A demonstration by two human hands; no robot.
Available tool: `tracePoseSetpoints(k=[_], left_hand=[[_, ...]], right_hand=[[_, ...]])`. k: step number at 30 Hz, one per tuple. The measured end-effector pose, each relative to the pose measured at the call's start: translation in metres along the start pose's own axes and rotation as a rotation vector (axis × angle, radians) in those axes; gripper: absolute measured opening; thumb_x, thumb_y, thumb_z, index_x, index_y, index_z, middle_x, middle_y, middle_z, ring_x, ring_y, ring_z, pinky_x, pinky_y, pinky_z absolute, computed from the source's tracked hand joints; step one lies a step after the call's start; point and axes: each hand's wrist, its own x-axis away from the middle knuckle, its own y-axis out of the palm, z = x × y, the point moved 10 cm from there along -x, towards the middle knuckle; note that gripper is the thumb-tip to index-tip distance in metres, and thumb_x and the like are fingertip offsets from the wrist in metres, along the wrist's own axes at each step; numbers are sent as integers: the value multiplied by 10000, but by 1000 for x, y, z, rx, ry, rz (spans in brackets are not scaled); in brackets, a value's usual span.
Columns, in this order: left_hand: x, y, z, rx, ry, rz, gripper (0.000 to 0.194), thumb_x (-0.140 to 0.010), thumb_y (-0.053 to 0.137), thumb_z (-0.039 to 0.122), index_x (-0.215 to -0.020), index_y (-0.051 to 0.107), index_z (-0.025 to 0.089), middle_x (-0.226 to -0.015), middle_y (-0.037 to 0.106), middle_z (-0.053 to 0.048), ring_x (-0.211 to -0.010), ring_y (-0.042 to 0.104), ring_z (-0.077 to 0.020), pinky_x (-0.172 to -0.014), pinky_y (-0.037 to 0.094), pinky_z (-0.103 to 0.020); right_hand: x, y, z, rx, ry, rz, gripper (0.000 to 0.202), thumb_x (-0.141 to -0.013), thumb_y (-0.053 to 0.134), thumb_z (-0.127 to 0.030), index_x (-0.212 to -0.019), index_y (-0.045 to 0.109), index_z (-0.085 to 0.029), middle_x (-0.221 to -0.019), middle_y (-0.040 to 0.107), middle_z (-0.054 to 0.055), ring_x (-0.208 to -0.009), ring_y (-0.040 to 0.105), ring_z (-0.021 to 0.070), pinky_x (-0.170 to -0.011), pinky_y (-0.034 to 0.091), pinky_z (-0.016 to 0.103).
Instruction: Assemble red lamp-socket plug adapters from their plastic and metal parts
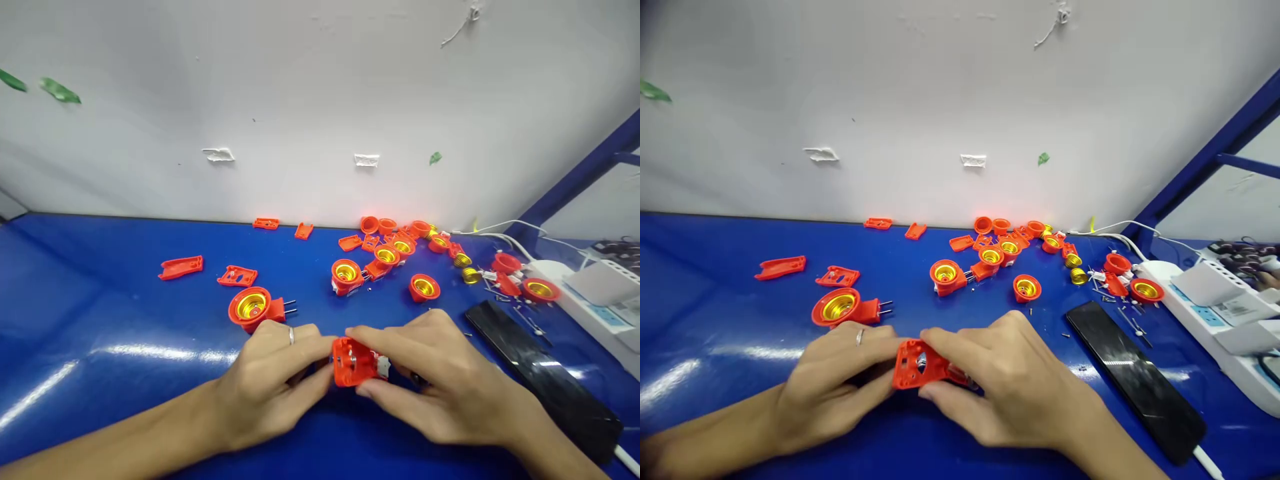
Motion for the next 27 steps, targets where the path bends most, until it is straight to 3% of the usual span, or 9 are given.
tracePoseSetpoints(k=[8, 14, 18, 20, 22, 24, 27], left_hand=[[0, -2, 1, -27, -36, 15, 116, -1010, 502, 182, -1010, 615, 209, -675, 647, 47, -536, 542, -78, -553, 388, -231], [0, 1, 1, 79, -52, 8, 154, -945, 517, 105, -1014, 613, 203, -666, 635, 41, -520, 534, -80, -513, 378, -228], [-10, -5, 3, 15, -32, -34, 153, -899, 509, 74, -924, 578, 208, -674, 642, 43, -536, 562, -89, -526, 402, -229], [-21, -1, 6, -42, 12, -158, 149, -892, 494, 82, -863, 562, 212, -631, 596, 50, -514, 514, -100, -522, 389, -247], [-29, 14, 11, -102, 91, -410, 179, -892, 467, 93, -784, 551, 208, -608, 546, 44, -496, 465, -111, -500, 362, -267], [-38, 25, 15, -195, 162, -591, 201, -897, 477, 125, -720, 528, 205, -615, 506, 28, -502, 458, -126, -483, 341, -285], [-53, 35, 19, -316, 228, -680, 147, -904, 542, 172, -769, 587, 210, -748, 556, 0, -556, 503, -143, -479, 353, -291]], right_hand=[[0, 9, 4, -34, -7, -16, 308, -959, 608, -278, -1243, 542, -180, -767, 722, -43, -611, 660, 99, -602, 339, 276], [-1, 9, 5, -51, 13, -25, 273, -956, 604, -329, -1183, 608, -177, -703, 698, -44, -563, 620, 99, -567, 318, 275], [4, 1, 34, 5, 207, -161, 452, -895, 676, -464, -1264, 627, -207, -641, 643, -54, -539, 566, 108, -595, 335, 260], [11, 4, 53, 42, 336, -325, 493, -817, 728, -552, -1208, 667, -258, -639, 635, -57, -550, 563, 120, -565, 313, 255], [18, 9, 63, 90, 399, -465, 512, -728, 772, -622, -1114, 697, -294, -646, 634, -57, -583, 575, 141, -561, 297, 256], [21, 16, 66, 123, 404, -545, 497, -681, 798, -633, -1030, 698, -294, -670, 641, -53, -597, 573, 155, -553, 279, 261], [21, 25, 60, 149, 359, -567, 413, -715, 800, -569, -952, 666, -259, -685, 644, -38, -581, 561, 162, -530, 243, 274]])
